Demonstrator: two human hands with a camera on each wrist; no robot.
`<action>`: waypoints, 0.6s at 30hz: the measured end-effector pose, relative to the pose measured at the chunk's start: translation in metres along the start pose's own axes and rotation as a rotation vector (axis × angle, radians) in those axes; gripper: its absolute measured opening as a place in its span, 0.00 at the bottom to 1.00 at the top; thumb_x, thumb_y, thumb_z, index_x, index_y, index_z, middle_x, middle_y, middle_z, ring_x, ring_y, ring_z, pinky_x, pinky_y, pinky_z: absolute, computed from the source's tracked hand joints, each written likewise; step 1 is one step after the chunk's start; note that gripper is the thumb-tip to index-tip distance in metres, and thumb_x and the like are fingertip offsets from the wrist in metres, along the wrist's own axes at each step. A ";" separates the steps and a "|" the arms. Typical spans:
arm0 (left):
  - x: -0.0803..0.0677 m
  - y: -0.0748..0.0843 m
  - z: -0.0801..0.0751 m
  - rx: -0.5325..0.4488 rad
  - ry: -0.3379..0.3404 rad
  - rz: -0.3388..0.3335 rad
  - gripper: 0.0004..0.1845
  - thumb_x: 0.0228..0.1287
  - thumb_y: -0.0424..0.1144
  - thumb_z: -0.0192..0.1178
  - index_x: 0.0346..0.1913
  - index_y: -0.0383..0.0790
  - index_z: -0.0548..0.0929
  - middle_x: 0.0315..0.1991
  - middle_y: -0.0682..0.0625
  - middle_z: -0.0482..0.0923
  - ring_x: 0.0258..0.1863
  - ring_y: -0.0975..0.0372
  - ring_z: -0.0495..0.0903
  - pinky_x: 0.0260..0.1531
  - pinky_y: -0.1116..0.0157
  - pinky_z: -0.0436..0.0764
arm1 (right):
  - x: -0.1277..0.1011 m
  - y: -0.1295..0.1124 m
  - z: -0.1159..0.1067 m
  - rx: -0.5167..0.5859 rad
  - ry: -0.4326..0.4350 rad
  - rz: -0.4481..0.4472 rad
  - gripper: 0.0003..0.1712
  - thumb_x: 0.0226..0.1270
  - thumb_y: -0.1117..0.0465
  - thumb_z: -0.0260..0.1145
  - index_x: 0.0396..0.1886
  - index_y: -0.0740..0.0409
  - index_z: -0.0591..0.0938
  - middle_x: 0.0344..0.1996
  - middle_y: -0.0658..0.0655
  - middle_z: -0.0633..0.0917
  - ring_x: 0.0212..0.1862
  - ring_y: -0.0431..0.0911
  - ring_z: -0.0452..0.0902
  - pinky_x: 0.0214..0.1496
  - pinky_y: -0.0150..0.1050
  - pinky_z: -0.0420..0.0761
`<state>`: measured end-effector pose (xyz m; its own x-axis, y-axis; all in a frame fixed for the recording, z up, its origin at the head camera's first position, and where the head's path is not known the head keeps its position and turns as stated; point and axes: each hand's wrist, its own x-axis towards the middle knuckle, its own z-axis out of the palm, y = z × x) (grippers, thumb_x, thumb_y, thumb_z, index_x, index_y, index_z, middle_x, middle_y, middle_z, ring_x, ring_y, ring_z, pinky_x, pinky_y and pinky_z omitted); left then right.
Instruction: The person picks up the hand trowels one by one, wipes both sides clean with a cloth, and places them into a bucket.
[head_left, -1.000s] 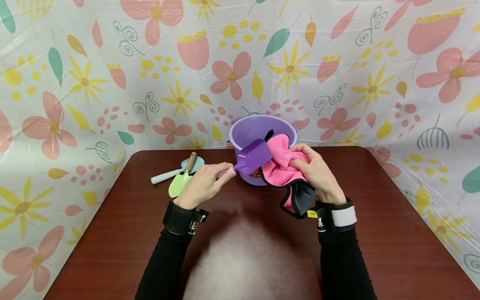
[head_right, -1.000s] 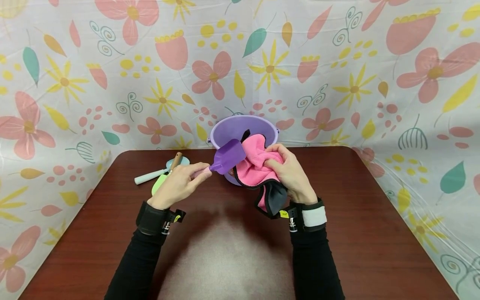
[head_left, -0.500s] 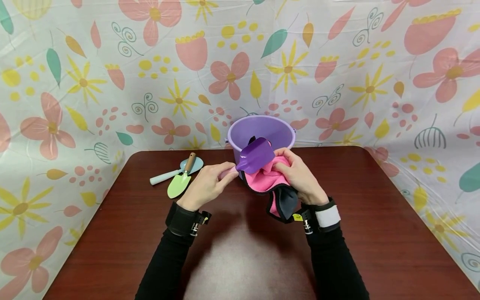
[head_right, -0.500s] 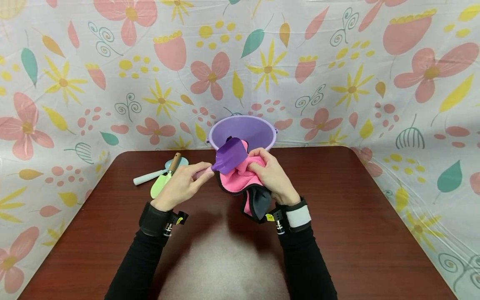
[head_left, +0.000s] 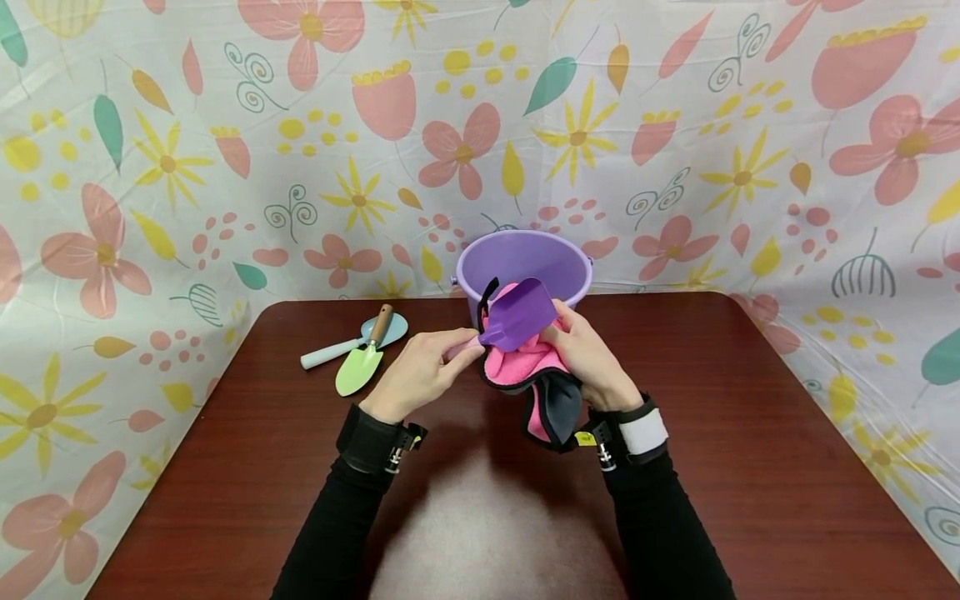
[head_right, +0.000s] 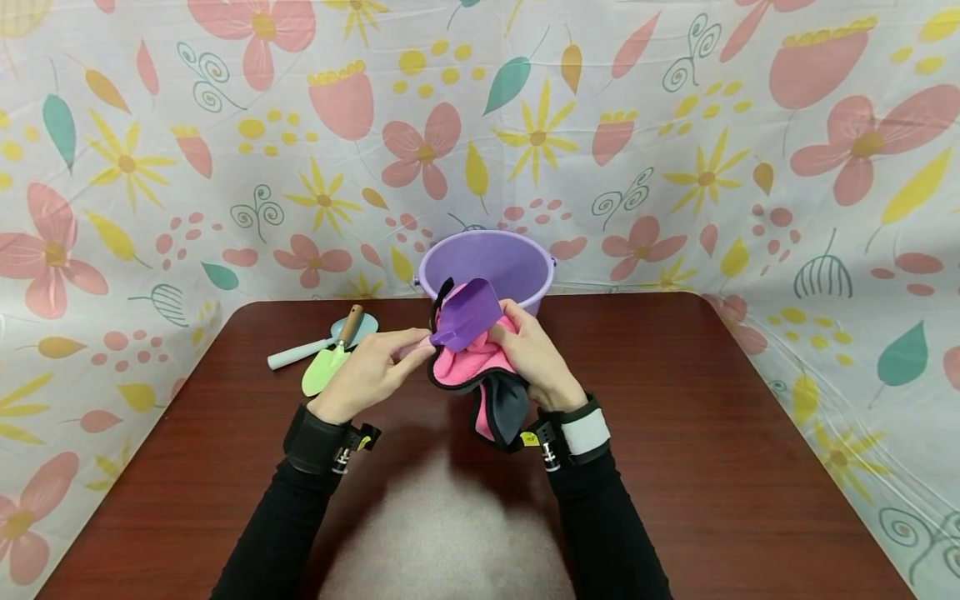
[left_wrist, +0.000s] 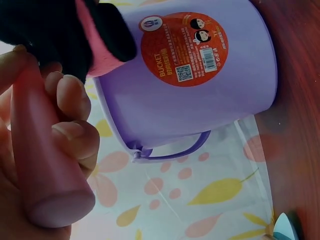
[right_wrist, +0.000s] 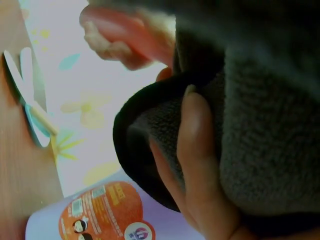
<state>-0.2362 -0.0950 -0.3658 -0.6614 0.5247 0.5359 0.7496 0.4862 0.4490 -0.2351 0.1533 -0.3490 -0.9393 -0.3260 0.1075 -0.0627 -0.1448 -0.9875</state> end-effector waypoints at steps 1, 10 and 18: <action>0.000 0.000 0.000 -0.003 -0.004 -0.002 0.14 0.75 0.50 0.52 0.53 0.52 0.84 0.38 0.62 0.79 0.32 0.70 0.73 0.36 0.67 0.75 | 0.000 0.000 0.000 0.024 0.001 -0.001 0.12 0.77 0.59 0.55 0.53 0.60 0.71 0.36 0.57 0.78 0.31 0.43 0.78 0.31 0.31 0.77; -0.001 -0.003 0.002 -0.026 -0.042 -0.005 0.13 0.76 0.50 0.51 0.50 0.53 0.83 0.33 0.61 0.76 0.30 0.70 0.72 0.33 0.67 0.73 | 0.000 0.000 -0.005 0.162 -0.005 -0.017 0.07 0.77 0.60 0.55 0.46 0.60 0.70 0.32 0.55 0.78 0.29 0.42 0.78 0.28 0.31 0.77; -0.002 -0.007 0.001 -0.039 -0.047 -0.001 0.13 0.74 0.50 0.53 0.53 0.54 0.84 0.41 0.61 0.82 0.36 0.72 0.77 0.40 0.64 0.78 | 0.000 -0.003 -0.008 0.150 0.029 -0.044 0.06 0.76 0.67 0.49 0.47 0.60 0.71 0.33 0.54 0.77 0.28 0.41 0.76 0.28 0.29 0.75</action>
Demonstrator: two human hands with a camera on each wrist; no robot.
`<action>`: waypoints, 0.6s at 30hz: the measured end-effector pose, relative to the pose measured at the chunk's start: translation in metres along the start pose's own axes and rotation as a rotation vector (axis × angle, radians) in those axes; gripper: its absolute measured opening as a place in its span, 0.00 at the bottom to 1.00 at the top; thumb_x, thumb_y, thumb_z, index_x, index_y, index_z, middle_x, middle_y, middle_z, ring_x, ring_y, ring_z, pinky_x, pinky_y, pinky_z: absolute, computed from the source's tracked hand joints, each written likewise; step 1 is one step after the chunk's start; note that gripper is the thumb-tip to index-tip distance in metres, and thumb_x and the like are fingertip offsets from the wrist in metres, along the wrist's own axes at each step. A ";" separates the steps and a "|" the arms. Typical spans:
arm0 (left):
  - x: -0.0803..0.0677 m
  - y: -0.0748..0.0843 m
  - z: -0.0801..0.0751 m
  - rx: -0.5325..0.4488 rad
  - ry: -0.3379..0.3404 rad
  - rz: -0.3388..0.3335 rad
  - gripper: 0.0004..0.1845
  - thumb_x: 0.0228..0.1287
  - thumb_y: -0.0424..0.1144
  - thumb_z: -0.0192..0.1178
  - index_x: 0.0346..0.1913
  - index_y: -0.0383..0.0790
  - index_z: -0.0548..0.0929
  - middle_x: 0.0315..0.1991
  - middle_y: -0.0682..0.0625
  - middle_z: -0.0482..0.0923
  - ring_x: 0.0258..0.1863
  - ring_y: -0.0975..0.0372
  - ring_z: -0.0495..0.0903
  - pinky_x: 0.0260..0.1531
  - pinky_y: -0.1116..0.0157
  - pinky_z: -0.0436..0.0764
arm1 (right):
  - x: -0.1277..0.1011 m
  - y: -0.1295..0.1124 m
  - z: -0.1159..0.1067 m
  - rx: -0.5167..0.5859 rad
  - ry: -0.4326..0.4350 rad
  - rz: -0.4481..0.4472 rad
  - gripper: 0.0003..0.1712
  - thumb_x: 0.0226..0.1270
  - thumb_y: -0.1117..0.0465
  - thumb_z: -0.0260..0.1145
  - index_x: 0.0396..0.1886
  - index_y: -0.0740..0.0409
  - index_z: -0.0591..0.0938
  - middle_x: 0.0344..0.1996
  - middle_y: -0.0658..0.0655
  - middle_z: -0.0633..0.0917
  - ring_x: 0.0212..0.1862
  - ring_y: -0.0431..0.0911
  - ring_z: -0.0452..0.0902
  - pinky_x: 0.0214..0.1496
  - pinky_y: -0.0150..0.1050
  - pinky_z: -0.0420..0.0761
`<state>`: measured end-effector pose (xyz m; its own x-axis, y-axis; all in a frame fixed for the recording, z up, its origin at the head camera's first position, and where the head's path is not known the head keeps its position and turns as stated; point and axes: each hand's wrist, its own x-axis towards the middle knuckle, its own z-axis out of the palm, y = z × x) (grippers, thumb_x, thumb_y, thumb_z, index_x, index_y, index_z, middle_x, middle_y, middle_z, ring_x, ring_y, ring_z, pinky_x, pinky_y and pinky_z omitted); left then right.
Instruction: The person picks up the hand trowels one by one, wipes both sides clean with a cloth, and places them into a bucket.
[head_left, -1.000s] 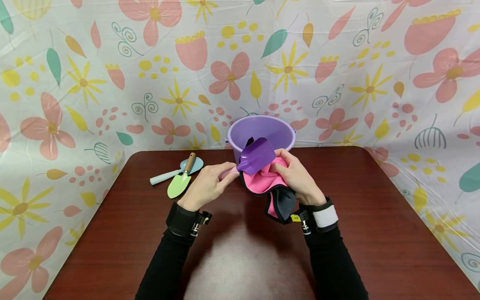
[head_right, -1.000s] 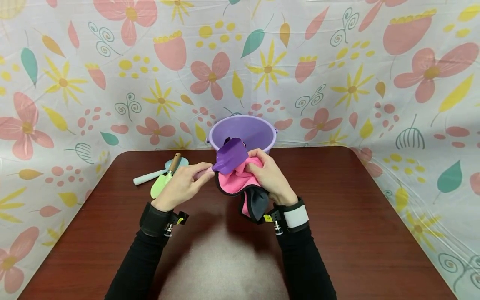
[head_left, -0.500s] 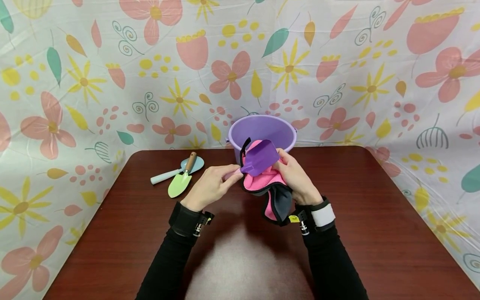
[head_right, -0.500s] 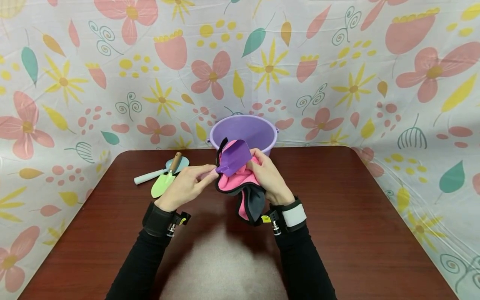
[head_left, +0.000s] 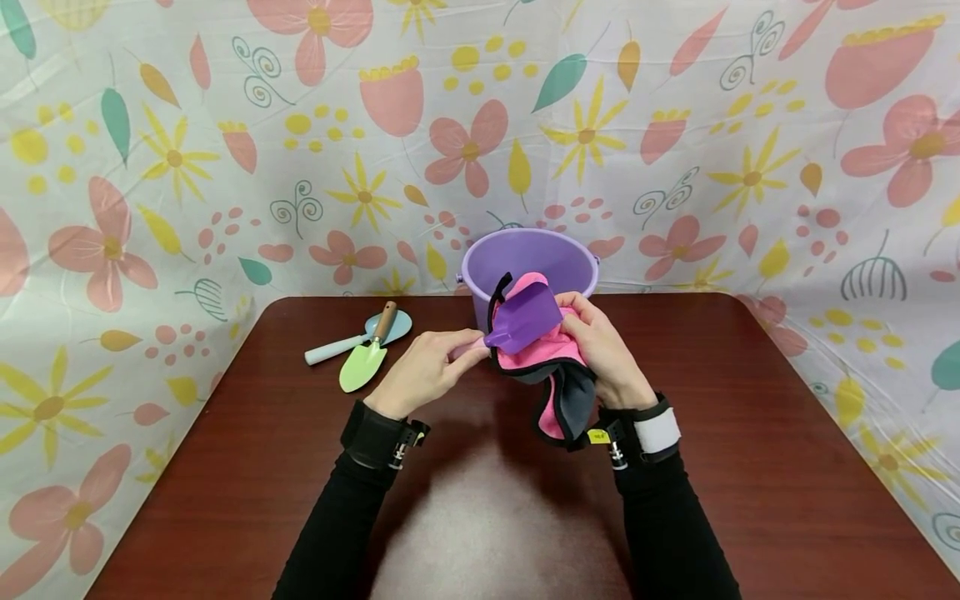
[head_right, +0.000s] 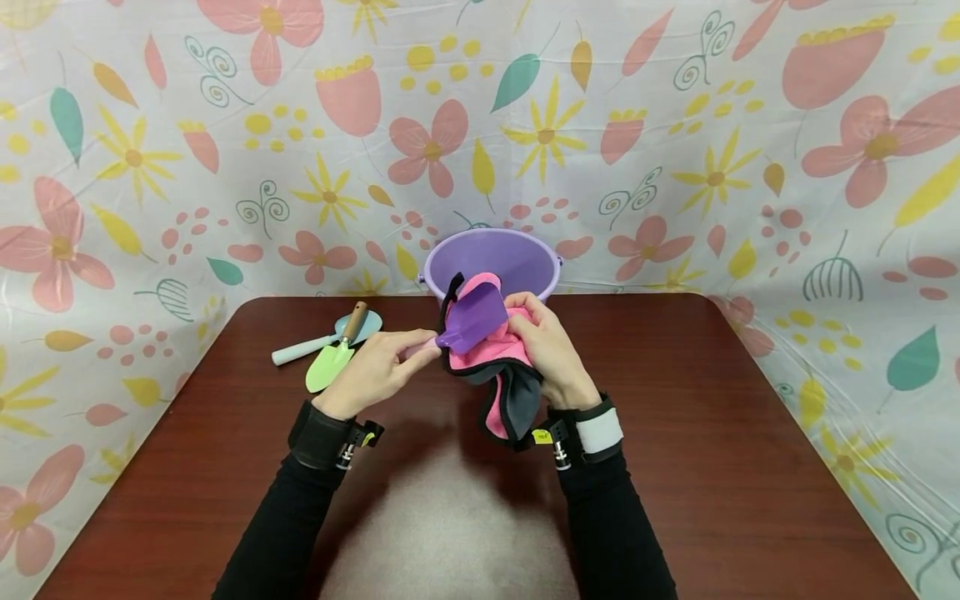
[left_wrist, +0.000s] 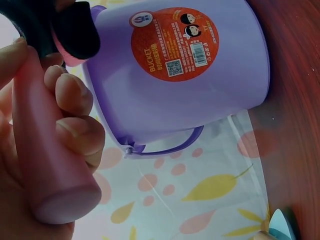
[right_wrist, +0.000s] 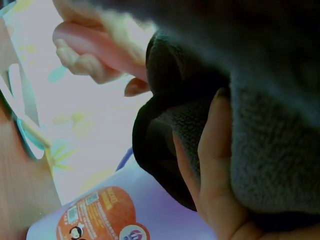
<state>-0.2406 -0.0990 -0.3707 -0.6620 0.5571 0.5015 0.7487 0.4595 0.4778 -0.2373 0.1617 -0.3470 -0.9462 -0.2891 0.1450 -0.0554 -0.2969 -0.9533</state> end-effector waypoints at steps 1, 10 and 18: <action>0.000 0.000 0.000 0.000 -0.003 -0.003 0.13 0.74 0.50 0.53 0.53 0.55 0.83 0.41 0.62 0.82 0.36 0.72 0.77 0.39 0.64 0.78 | 0.000 -0.001 -0.001 -0.002 0.006 -0.005 0.06 0.75 0.68 0.49 0.47 0.60 0.71 0.33 0.54 0.77 0.28 0.41 0.76 0.28 0.29 0.75; -0.002 -0.001 0.000 0.003 -0.030 -0.035 0.10 0.75 0.50 0.52 0.46 0.55 0.83 0.34 0.64 0.76 0.31 0.71 0.73 0.34 0.68 0.73 | -0.004 -0.006 -0.007 0.041 0.004 -0.009 0.09 0.74 0.70 0.46 0.47 0.59 0.71 0.32 0.54 0.76 0.27 0.41 0.76 0.26 0.29 0.76; -0.003 -0.004 -0.002 0.007 -0.044 -0.038 0.08 0.75 0.50 0.52 0.43 0.55 0.81 0.30 0.61 0.72 0.29 0.69 0.71 0.32 0.66 0.71 | -0.004 -0.009 -0.011 0.054 0.013 -0.008 0.10 0.73 0.71 0.45 0.47 0.58 0.70 0.31 0.53 0.76 0.27 0.41 0.76 0.27 0.29 0.76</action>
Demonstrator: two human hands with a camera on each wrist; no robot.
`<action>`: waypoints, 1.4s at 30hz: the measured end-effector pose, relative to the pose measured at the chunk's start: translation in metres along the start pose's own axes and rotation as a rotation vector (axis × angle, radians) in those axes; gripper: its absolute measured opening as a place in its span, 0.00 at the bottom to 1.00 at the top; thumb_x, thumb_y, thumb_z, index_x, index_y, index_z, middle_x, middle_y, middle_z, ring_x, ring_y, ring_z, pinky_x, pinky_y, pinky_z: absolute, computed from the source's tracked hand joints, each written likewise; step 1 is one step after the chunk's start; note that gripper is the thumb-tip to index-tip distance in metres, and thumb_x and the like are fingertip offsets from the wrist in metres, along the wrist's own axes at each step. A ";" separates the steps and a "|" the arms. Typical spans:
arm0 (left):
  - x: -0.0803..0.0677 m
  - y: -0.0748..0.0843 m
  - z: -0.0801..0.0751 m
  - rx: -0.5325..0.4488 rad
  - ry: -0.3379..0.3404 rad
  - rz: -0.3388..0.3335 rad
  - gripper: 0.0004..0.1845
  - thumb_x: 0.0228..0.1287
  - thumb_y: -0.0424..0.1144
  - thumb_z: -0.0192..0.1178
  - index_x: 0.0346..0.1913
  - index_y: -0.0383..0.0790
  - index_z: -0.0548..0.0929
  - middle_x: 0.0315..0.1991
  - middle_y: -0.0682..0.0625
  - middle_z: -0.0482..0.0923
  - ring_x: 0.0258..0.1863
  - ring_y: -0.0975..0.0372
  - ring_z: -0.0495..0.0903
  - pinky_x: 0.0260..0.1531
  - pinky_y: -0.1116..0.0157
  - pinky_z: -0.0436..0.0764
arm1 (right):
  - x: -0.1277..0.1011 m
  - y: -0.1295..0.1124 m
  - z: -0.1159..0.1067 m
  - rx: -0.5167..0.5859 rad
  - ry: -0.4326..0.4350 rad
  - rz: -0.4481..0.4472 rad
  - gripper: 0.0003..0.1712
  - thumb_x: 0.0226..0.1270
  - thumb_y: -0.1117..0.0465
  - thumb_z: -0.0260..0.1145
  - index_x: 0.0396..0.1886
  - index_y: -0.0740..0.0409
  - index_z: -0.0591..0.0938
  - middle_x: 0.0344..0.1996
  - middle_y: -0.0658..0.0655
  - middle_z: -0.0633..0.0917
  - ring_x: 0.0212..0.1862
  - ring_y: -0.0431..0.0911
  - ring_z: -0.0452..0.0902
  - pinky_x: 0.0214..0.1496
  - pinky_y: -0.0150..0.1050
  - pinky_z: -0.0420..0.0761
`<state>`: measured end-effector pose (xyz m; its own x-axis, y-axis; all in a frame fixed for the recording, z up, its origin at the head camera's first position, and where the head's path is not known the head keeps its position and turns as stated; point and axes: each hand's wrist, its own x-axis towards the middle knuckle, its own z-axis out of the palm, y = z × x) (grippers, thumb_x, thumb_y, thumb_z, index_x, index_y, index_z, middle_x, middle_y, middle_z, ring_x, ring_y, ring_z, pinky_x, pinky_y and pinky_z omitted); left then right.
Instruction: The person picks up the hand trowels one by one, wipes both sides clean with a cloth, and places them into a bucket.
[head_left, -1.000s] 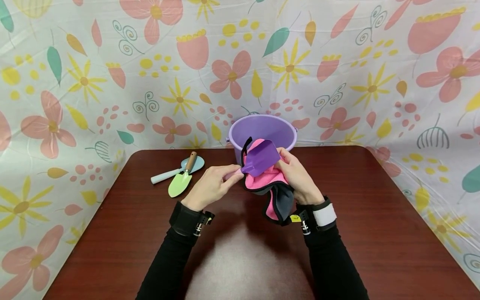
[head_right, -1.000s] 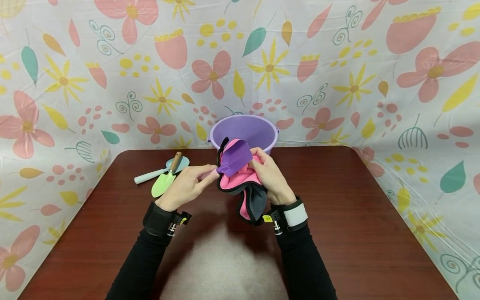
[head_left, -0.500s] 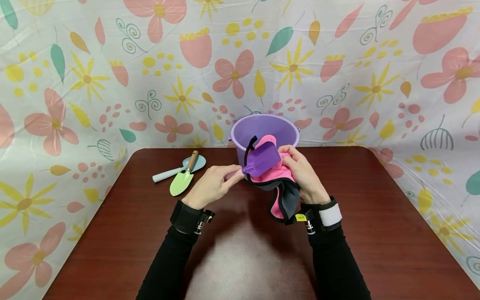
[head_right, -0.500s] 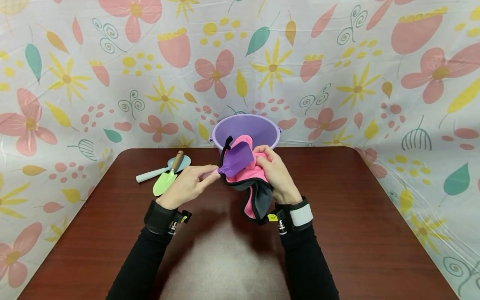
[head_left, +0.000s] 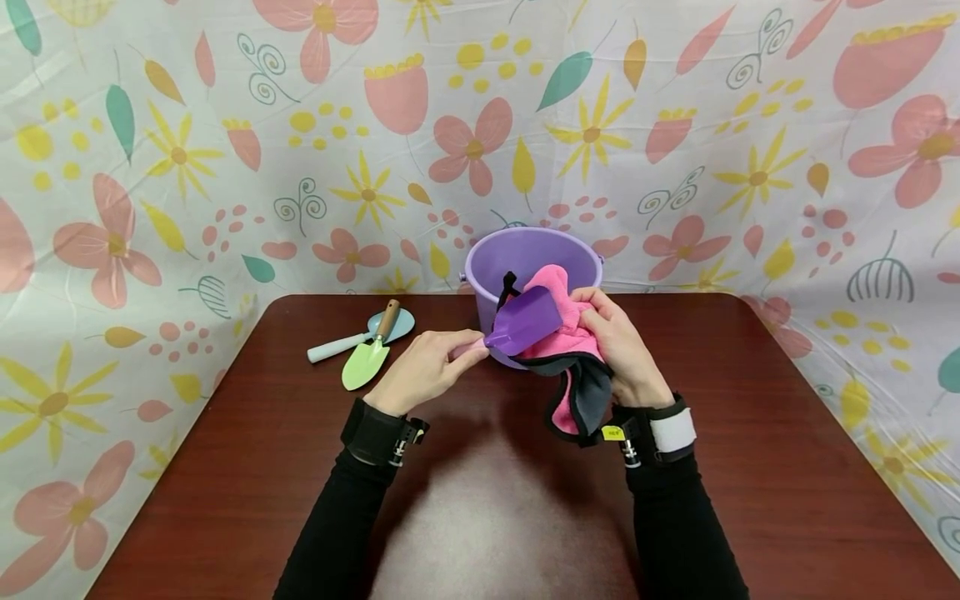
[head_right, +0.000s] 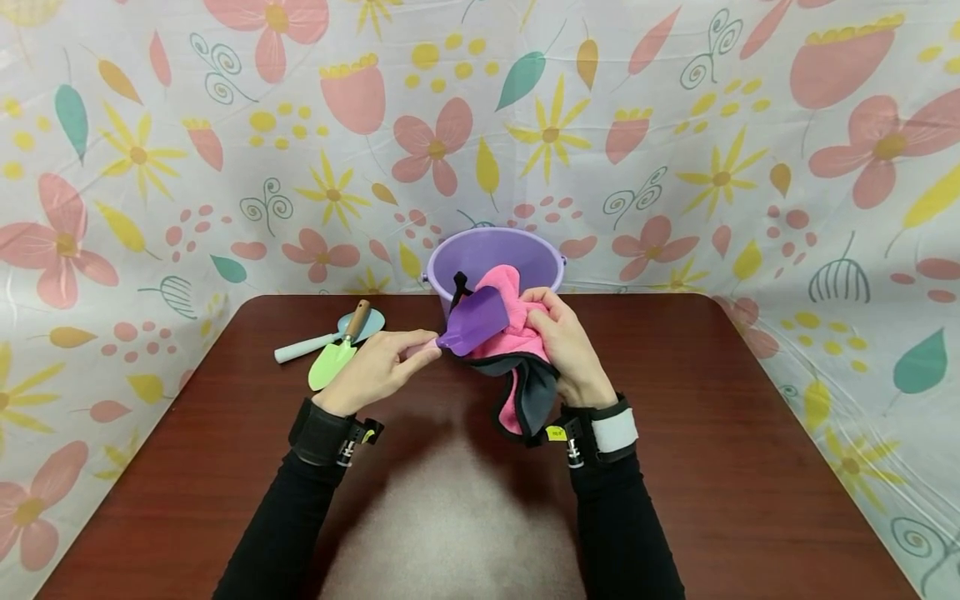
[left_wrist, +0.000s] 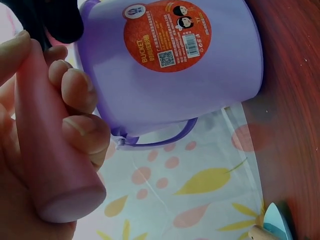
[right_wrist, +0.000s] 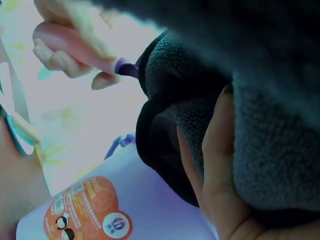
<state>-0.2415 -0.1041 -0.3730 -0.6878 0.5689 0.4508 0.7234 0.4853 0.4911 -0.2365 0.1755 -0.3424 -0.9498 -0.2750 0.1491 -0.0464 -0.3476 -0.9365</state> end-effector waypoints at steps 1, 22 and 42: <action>0.000 0.000 0.000 0.002 -0.002 -0.003 0.08 0.75 0.50 0.52 0.43 0.55 0.81 0.29 0.61 0.72 0.29 0.69 0.70 0.31 0.66 0.71 | 0.000 0.000 -0.001 0.006 0.000 -0.001 0.10 0.74 0.71 0.45 0.47 0.58 0.70 0.30 0.53 0.76 0.27 0.41 0.76 0.27 0.29 0.76; -0.003 -0.004 -0.002 0.068 0.000 -0.062 0.09 0.74 0.52 0.52 0.37 0.57 0.79 0.22 0.61 0.64 0.24 0.68 0.67 0.27 0.66 0.68 | -0.010 -0.015 -0.023 -0.049 0.065 -0.052 0.08 0.75 0.70 0.48 0.46 0.59 0.72 0.38 0.54 0.76 0.30 0.40 0.76 0.30 0.28 0.76; -0.002 -0.014 -0.016 0.140 0.032 -0.137 0.13 0.75 0.51 0.50 0.44 0.48 0.79 0.21 0.57 0.64 0.18 0.66 0.64 0.22 0.65 0.65 | -0.036 -0.043 -0.057 -0.232 0.132 -0.035 0.07 0.74 0.64 0.58 0.48 0.58 0.73 0.34 0.53 0.77 0.26 0.40 0.76 0.27 0.28 0.76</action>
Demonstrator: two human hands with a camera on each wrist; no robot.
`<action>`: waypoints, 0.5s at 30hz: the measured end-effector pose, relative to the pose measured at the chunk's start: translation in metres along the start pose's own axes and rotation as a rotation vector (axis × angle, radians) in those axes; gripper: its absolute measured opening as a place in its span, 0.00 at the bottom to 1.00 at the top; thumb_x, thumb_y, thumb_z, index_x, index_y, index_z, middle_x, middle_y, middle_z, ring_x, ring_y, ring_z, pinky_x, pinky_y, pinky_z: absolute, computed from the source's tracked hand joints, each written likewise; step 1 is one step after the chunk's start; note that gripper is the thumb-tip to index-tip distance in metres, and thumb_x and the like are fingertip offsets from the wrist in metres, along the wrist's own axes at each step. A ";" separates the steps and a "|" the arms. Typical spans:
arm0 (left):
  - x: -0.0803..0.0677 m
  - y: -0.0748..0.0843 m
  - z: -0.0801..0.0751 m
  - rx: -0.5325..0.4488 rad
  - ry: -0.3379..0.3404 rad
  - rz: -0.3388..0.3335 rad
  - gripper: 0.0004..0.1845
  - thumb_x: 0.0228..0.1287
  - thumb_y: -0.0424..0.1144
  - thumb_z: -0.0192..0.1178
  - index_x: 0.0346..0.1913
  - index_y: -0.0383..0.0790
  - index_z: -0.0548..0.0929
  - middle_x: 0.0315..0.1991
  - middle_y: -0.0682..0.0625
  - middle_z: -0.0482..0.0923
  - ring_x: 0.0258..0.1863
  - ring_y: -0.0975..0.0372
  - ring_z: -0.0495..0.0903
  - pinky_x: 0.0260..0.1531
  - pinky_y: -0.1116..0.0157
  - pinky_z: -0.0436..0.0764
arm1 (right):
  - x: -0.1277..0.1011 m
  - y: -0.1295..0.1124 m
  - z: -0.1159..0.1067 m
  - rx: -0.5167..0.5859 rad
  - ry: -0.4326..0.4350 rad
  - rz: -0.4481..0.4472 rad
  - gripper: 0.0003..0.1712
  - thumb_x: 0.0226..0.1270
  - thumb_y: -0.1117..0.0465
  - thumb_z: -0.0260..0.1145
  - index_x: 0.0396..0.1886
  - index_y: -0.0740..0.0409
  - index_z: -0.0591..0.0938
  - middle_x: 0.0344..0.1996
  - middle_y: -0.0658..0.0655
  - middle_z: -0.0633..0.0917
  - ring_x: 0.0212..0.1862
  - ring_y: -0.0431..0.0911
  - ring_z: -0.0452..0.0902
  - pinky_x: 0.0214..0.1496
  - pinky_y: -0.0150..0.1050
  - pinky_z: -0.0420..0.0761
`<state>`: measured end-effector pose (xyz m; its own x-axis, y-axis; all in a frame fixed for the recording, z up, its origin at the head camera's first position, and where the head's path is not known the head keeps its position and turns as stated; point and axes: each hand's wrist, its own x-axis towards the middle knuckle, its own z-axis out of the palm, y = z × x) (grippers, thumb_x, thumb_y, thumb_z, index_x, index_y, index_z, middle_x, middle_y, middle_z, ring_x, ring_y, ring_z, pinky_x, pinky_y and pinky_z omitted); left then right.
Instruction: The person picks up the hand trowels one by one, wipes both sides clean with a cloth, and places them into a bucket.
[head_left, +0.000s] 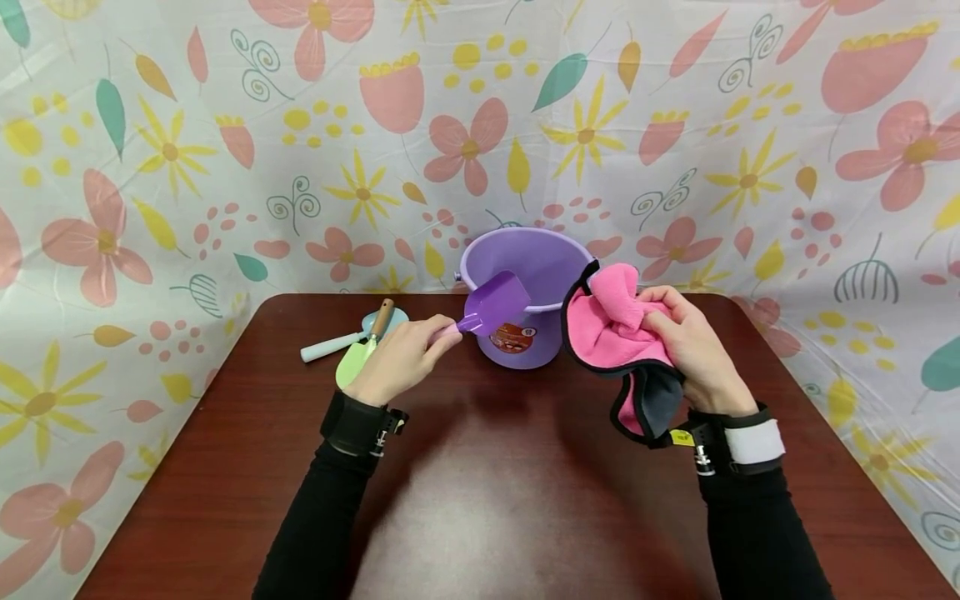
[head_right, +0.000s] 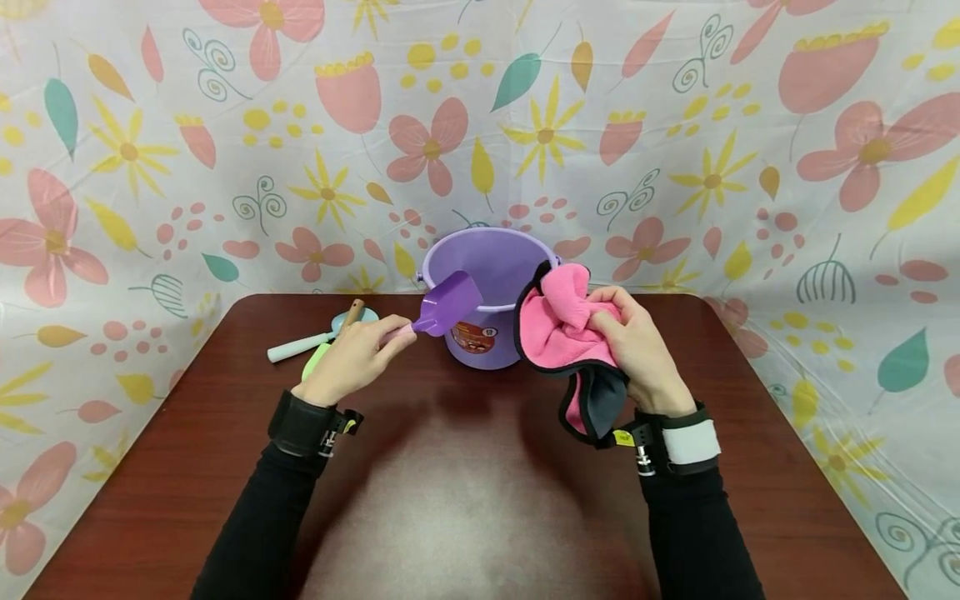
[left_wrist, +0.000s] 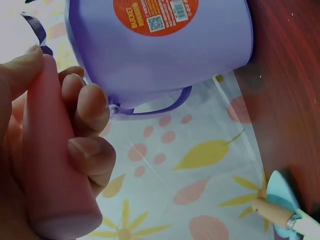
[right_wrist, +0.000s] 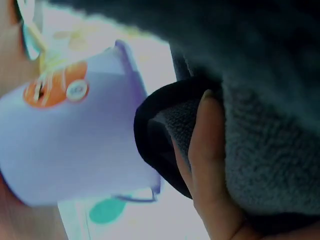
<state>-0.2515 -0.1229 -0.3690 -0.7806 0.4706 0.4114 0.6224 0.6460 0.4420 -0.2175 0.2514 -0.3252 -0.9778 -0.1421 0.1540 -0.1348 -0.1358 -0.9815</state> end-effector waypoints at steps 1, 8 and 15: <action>0.001 0.000 -0.002 0.015 -0.001 -0.007 0.13 0.75 0.51 0.50 0.44 0.47 0.78 0.21 0.57 0.64 0.17 0.65 0.64 0.21 0.65 0.65 | -0.001 -0.001 -0.003 -0.015 0.003 0.000 0.07 0.74 0.64 0.59 0.48 0.58 0.73 0.33 0.52 0.78 0.26 0.39 0.76 0.27 0.28 0.76; 0.018 0.001 -0.019 0.178 0.001 -0.018 0.14 0.74 0.52 0.52 0.40 0.46 0.77 0.19 0.55 0.65 0.18 0.62 0.67 0.27 0.62 0.64 | -0.005 -0.005 -0.020 -0.271 0.069 0.004 0.11 0.72 0.61 0.62 0.49 0.57 0.73 0.36 0.51 0.78 0.27 0.39 0.75 0.28 0.28 0.75; 0.046 0.007 -0.033 0.229 -0.073 -0.034 0.14 0.74 0.50 0.54 0.36 0.44 0.78 0.26 0.52 0.69 0.26 0.59 0.71 0.26 0.61 0.70 | -0.008 -0.005 -0.031 -0.657 0.117 -0.063 0.14 0.72 0.60 0.61 0.51 0.61 0.73 0.43 0.55 0.72 0.33 0.40 0.71 0.31 0.27 0.72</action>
<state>-0.2808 -0.1166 -0.3206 -0.8082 0.4832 0.3365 0.5728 0.7777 0.2590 -0.2142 0.2834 -0.3253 -0.9708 -0.0415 0.2363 -0.2259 0.4901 -0.8419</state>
